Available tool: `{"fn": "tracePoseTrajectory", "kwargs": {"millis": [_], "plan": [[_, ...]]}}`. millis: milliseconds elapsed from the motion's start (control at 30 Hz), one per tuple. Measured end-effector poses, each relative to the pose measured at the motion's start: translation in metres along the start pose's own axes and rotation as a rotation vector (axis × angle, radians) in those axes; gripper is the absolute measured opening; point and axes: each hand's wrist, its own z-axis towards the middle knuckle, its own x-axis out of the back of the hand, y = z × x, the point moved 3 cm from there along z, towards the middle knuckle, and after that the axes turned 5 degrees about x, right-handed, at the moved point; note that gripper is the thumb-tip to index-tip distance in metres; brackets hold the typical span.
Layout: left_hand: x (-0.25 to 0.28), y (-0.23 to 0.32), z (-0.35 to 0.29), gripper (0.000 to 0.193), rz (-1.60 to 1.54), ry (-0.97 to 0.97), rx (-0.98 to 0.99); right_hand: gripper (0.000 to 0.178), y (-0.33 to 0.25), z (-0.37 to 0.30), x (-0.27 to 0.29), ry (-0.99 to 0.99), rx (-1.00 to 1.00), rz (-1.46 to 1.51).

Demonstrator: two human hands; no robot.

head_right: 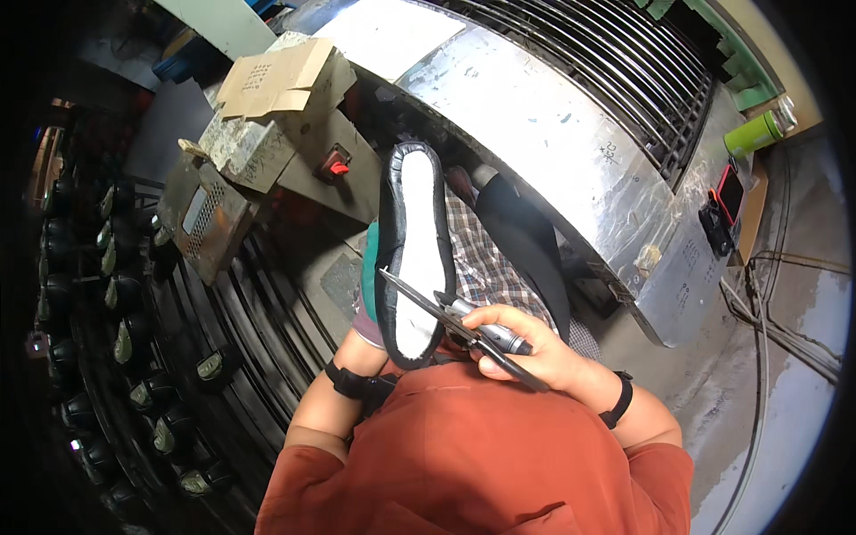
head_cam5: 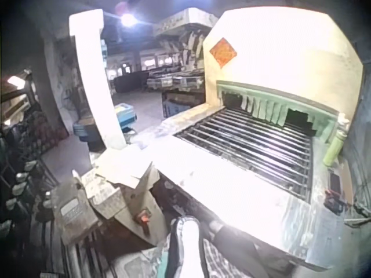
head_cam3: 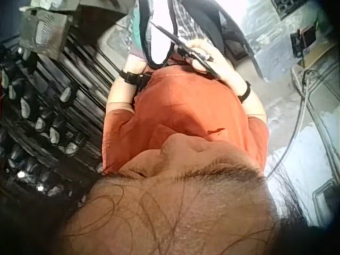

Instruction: Trimming excess material from shoe soles and marking them with a pen in a factory.

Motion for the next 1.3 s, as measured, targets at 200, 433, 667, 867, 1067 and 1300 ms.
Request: {"fn": "tracePoseTrajectory", "kwargs": {"millis": [200,433,667,867,1067,1300], "plan": [[0.015,-0.007,-0.005,0.058,-0.204,-0.065,0.179,0.048,0.004,0.003,-0.006,-0.005,-0.002,-0.003],[0.008,-0.005,-0.009,0.059,-0.068,-0.129,0.169,0.049,0.001,0.006,-0.007,0.071,-0.026,-0.130],[0.008,-0.002,-0.008,0.039,-0.151,-0.059,0.132,0.047,-0.002,0.004,-0.010,0.062,-0.050,-0.209],[0.019,-0.006,-0.020,0.035,-0.175,-0.026,0.313,0.046,-0.027,0.010,-0.003,0.064,0.232,-0.902],[0.037,-0.002,-0.035,0.055,0.510,0.184,-0.038,0.042,-0.032,0.016,0.000,0.027,0.465,-1.734],[0.064,-0.021,-0.033,0.055,-0.401,0.033,0.367,0.042,-0.036,0.027,0.003,-0.103,0.504,-1.876]]}}
